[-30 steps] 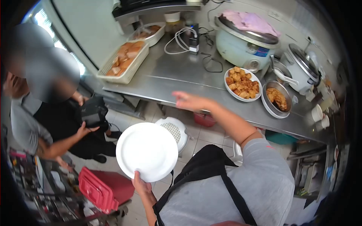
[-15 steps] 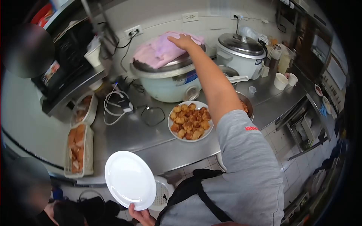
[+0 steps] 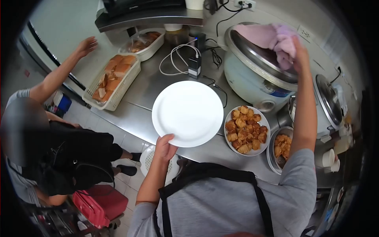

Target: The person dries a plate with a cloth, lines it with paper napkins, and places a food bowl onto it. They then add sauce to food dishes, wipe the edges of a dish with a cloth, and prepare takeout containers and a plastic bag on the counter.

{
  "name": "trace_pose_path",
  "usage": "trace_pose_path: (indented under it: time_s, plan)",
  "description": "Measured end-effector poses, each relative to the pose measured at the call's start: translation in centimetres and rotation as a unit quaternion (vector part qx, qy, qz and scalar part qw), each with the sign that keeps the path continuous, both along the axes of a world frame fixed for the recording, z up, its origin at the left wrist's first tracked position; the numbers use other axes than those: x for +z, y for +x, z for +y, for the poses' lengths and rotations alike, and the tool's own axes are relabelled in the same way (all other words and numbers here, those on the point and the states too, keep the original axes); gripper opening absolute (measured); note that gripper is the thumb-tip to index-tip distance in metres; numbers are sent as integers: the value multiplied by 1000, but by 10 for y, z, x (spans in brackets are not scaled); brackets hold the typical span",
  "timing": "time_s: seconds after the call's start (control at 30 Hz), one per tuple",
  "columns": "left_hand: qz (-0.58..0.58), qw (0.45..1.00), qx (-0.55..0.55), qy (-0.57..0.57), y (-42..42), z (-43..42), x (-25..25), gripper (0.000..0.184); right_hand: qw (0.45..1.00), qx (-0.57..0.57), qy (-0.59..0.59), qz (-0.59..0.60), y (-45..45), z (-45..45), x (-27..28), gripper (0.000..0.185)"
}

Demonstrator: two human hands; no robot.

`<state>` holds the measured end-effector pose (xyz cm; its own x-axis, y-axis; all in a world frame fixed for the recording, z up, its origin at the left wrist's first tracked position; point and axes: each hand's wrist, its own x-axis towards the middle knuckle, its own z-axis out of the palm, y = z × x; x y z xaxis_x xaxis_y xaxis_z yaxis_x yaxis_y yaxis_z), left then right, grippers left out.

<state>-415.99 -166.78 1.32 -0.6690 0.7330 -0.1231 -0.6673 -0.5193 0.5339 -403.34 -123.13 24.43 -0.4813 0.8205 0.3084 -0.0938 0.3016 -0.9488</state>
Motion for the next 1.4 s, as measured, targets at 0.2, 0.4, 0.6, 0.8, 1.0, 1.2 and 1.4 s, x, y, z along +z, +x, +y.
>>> trace_pose_path:
  time_s: [0.2, 0.4, 0.6, 0.8, 1.0, 1.2, 1.4]
  plan:
    - [47, 999, -11, -5, 0, -15, 12, 56, 907, 363, 212, -26, 2, -180, -7, 24]
    - [247, 961, 38, -122, 6, -51, 4, 42, 696, 522, 486, -84, -90, -354, -100, 14]
    - [150, 973, 117, -132, 17, -85, 33, 47, 806, 361, 454, -122, -181, -361, -120, 21]
    - [202, 940, 248, -115, 1, -112, 31, 43, 930, 335, -6, -153, -172, -308, -137, 30]
    - [160, 984, -4, 72, -42, -149, 39, 54, 906, 359, 165, -155, -158, -298, -88, 32]
    - [210, 943, 161, -201, -58, -103, 55, 39, 841, 401, 288, -222, -173, -303, -48, 34]
    - [180, 911, 316, -197, -55, -73, 45, 36, 939, 79, 301, -143, -168, -299, -132, 45]
